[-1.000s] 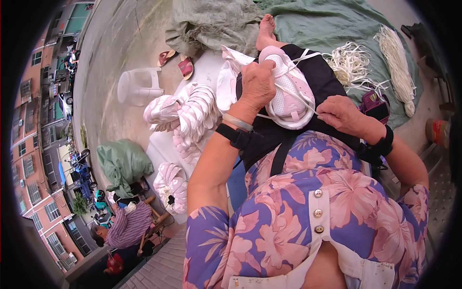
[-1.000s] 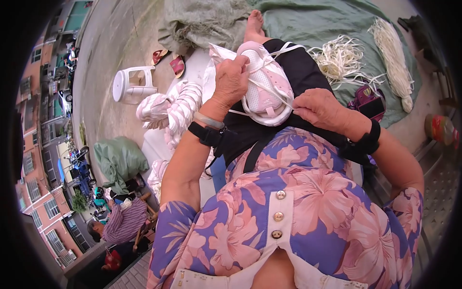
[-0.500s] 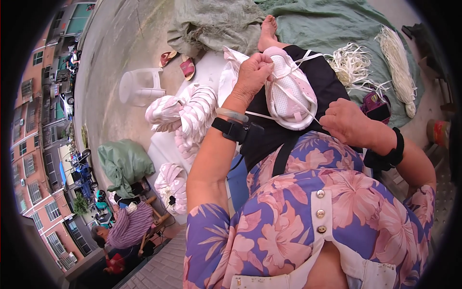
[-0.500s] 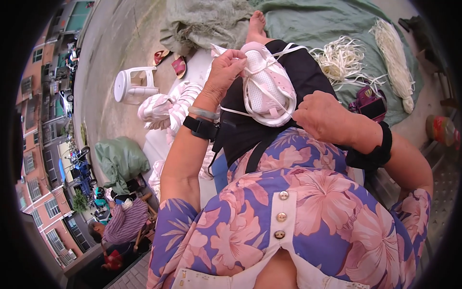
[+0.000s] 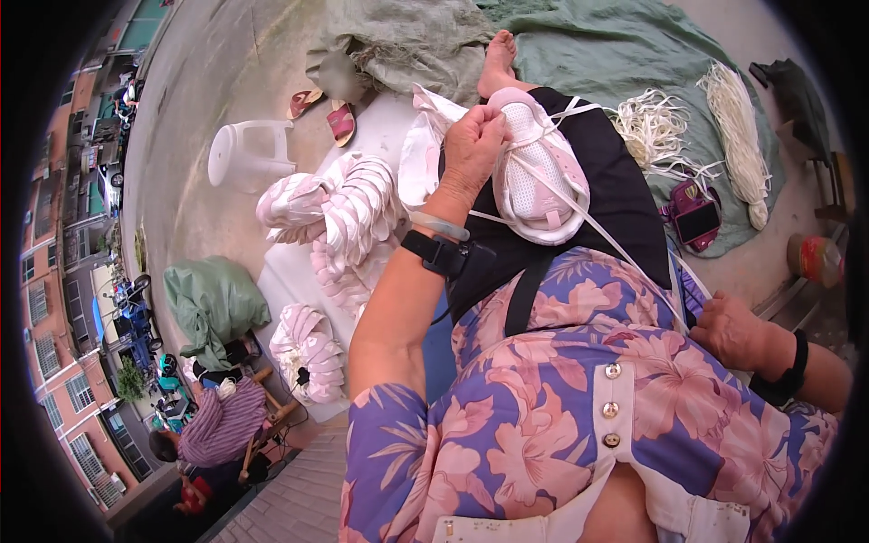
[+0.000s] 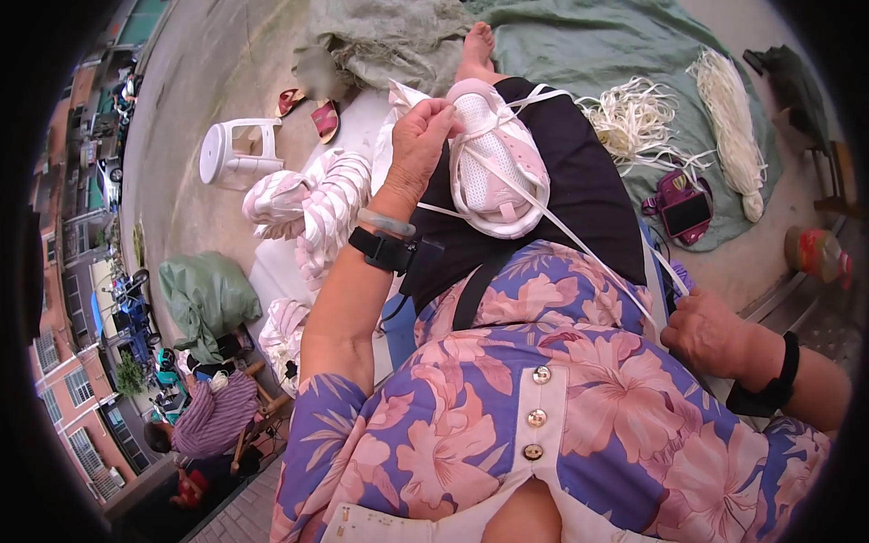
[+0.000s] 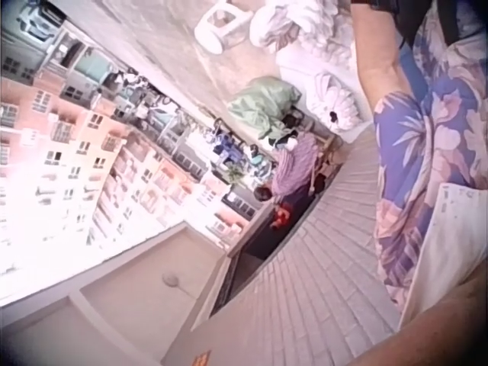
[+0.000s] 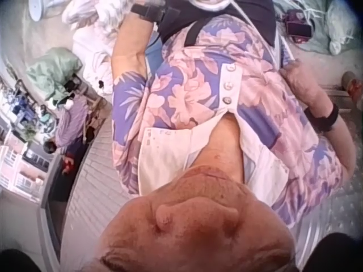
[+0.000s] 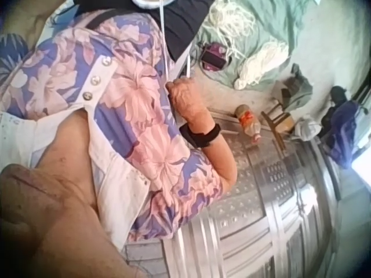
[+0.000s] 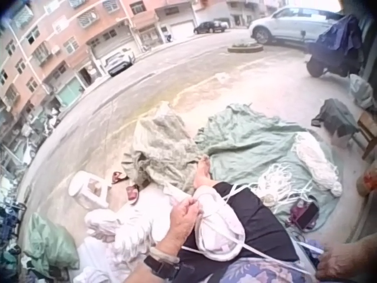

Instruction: The recorder is lacing several pairs of white and pink shoes.

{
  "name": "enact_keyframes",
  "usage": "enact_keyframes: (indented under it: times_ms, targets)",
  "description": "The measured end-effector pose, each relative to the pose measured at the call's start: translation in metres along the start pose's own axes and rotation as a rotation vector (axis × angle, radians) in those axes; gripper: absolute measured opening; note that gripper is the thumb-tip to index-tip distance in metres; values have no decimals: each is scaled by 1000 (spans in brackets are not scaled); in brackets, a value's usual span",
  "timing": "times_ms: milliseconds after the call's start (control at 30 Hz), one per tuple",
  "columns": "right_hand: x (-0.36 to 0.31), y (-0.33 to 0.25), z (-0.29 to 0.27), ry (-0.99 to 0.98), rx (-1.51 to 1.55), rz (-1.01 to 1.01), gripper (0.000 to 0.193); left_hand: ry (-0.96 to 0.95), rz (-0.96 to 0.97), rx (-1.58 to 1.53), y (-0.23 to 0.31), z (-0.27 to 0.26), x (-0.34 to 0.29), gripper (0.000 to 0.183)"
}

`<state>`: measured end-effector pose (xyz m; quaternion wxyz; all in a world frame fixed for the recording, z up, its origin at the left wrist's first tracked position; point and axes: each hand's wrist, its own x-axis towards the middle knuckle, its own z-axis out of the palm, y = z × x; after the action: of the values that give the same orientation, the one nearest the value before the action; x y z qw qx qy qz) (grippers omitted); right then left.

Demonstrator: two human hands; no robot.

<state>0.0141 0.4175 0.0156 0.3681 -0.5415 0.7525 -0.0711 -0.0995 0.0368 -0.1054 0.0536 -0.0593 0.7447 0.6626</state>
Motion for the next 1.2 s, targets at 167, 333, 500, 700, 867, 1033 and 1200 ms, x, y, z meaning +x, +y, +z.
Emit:
enact_keyframes:
  times_ms: [167,333,500,700,867,1033,1200]
  targets:
    - [15,4,-1,16,131,-24,9,72,-10,15,-2,0,0,13]
    - [89,62,-28,618,125,120,15,162,61,243,-4,1,-3,11]
    - [185,65,-57,850,333,282,29,248,304,679,0,18,-7,28]
    - [224,88,-61,854,279,176,71,189,227,662,1,28,-4,56]
    - [223,100,-60,777,436,233,76,83,265,548,-9,22,2,75]
    - [220,92,-66,769,355,315,54,31,119,608,7,34,1,83]
    - [216,88,-66,777,320,275,38,90,151,829,-3,44,-7,86]
